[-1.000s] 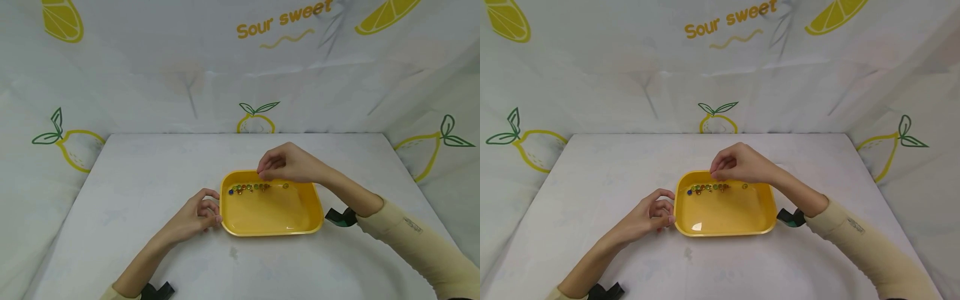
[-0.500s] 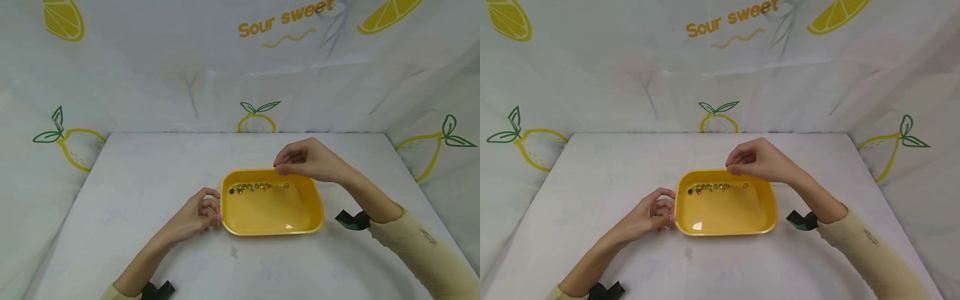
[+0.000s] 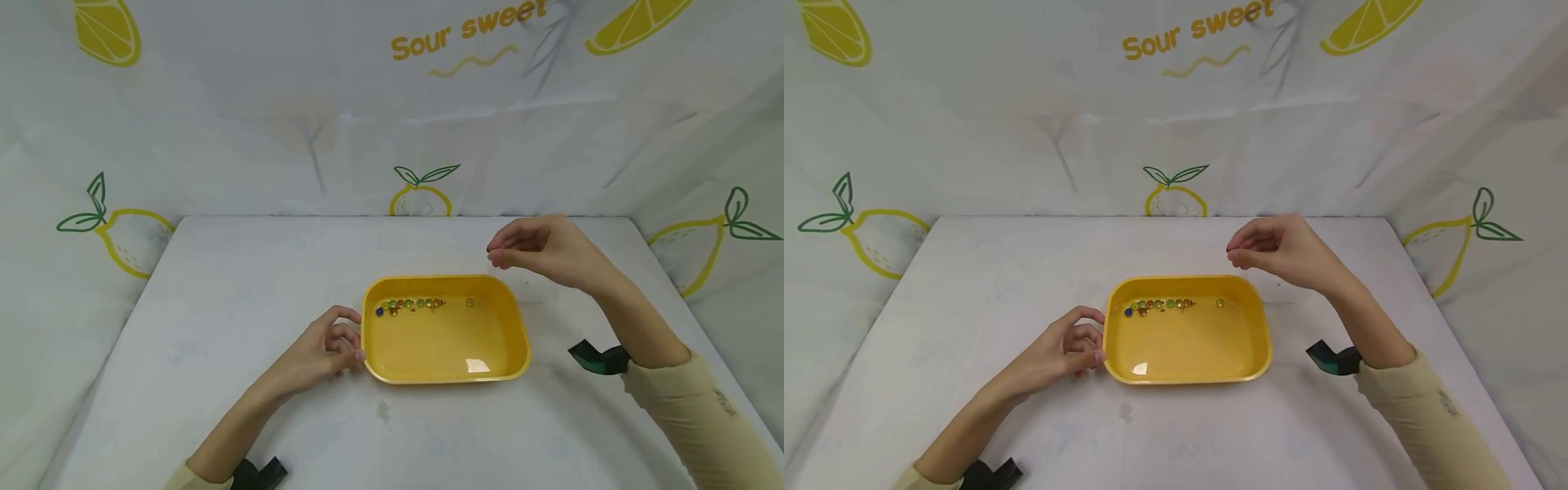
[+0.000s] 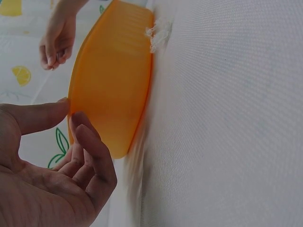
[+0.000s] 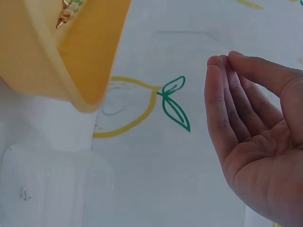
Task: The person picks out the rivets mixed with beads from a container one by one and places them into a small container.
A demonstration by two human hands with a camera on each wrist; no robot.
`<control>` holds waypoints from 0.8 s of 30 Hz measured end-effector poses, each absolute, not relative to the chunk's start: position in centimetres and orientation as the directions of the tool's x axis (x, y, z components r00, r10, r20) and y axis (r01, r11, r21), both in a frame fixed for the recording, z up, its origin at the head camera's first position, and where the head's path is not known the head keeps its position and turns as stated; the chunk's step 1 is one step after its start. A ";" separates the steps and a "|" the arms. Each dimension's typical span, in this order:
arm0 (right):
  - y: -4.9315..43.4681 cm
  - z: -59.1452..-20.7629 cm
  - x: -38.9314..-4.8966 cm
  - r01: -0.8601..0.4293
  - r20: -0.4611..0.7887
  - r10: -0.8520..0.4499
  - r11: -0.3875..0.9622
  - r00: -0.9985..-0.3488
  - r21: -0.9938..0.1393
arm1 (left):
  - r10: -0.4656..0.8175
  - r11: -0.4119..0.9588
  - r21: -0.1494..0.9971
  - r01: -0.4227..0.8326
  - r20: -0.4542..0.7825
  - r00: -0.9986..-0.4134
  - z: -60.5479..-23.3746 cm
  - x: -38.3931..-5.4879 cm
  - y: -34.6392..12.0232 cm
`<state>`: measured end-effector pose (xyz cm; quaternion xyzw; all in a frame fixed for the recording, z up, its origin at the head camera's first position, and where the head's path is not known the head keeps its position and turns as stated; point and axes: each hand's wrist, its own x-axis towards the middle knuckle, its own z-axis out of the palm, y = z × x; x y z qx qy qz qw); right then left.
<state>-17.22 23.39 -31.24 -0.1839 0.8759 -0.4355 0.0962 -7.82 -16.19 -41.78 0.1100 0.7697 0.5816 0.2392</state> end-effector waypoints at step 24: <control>28.9 -33.7 -18.5 -0.181 0.033 -0.257 0.576 -0.966 -0.797 | 0.437 0.310 0.944 -0.114 -0.248 -0.864 -41.9 -7.9 -16.1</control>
